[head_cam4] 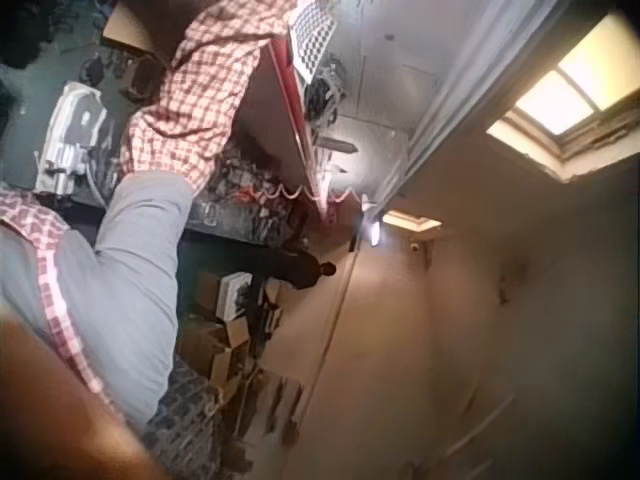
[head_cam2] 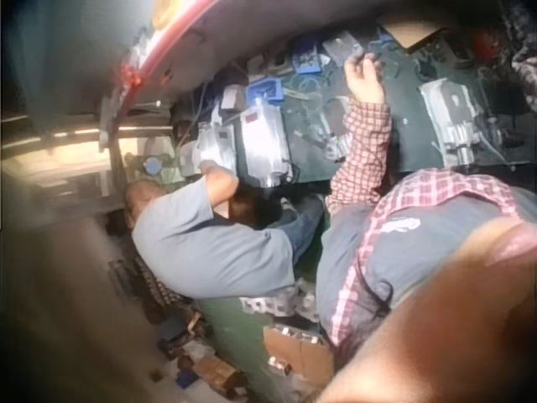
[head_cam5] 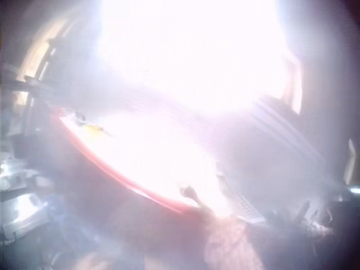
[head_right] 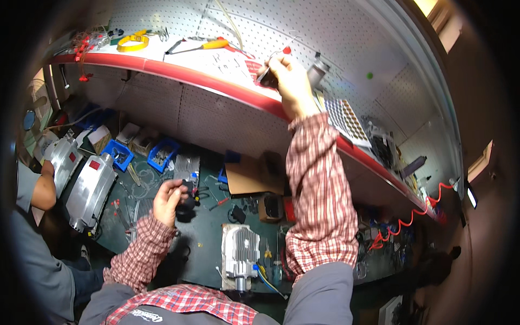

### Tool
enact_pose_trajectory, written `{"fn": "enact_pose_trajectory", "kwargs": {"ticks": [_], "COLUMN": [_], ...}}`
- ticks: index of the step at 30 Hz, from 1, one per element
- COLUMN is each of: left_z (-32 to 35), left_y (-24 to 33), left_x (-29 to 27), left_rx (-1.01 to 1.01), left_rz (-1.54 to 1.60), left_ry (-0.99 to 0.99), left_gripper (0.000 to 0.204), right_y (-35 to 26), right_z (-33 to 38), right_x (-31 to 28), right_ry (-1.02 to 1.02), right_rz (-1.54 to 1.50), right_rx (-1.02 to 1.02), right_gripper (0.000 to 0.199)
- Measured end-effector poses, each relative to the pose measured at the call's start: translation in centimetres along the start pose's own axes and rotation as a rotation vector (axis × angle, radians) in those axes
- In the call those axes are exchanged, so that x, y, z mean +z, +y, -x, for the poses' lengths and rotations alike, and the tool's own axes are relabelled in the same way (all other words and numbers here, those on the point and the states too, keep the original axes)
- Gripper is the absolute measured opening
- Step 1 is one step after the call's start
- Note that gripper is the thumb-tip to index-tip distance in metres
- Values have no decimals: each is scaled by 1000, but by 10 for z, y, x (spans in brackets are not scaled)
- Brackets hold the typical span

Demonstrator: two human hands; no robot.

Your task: The person assembles an electronic device on a workbench, using pliers to strip wires and a power drill to fasten components. They connect wires to a small circuit board and secure it to a metal heatsink, then place the assembly into a cardboard box.

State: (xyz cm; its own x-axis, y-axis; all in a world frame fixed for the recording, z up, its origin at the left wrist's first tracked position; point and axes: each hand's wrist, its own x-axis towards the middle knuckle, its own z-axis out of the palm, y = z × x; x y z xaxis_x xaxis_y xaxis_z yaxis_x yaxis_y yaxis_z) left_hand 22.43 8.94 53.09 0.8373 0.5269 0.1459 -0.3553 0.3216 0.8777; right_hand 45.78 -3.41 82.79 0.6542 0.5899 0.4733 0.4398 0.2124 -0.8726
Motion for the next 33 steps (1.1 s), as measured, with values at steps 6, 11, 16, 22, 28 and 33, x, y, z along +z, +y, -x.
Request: {"fn": "enact_pose_trajectory", "kwargs": {"ticks": [6,11,16,22,28,33], "left_z": [12,59,77,113,115,64], "left_y": [20,-39,-97,-149,-171,-191], "left_x": [68,112,127,145,156,141], "left_rx": [-155,-271,-502,757,757,540], "left_rz": [-48,4,-199,-1232,-1212,-1306], "left_ry": [-367,-538,-489,-1179,-1158,-690], "left_gripper": [34,39,39,9,27,64], "right_y": [30,84,116,122,134,167], "right_z": [223,340,397,444,471,440], "right_x": [32,18,-43,-58,-62,-78], "right_ry": [-103,-8,384,-211,-167,-44], "right_rz": [287,394,650,764,832,1119], "right_rx": [392,618,360,458,547,679], "right_gripper": [11,16,21,21,25,14]}}
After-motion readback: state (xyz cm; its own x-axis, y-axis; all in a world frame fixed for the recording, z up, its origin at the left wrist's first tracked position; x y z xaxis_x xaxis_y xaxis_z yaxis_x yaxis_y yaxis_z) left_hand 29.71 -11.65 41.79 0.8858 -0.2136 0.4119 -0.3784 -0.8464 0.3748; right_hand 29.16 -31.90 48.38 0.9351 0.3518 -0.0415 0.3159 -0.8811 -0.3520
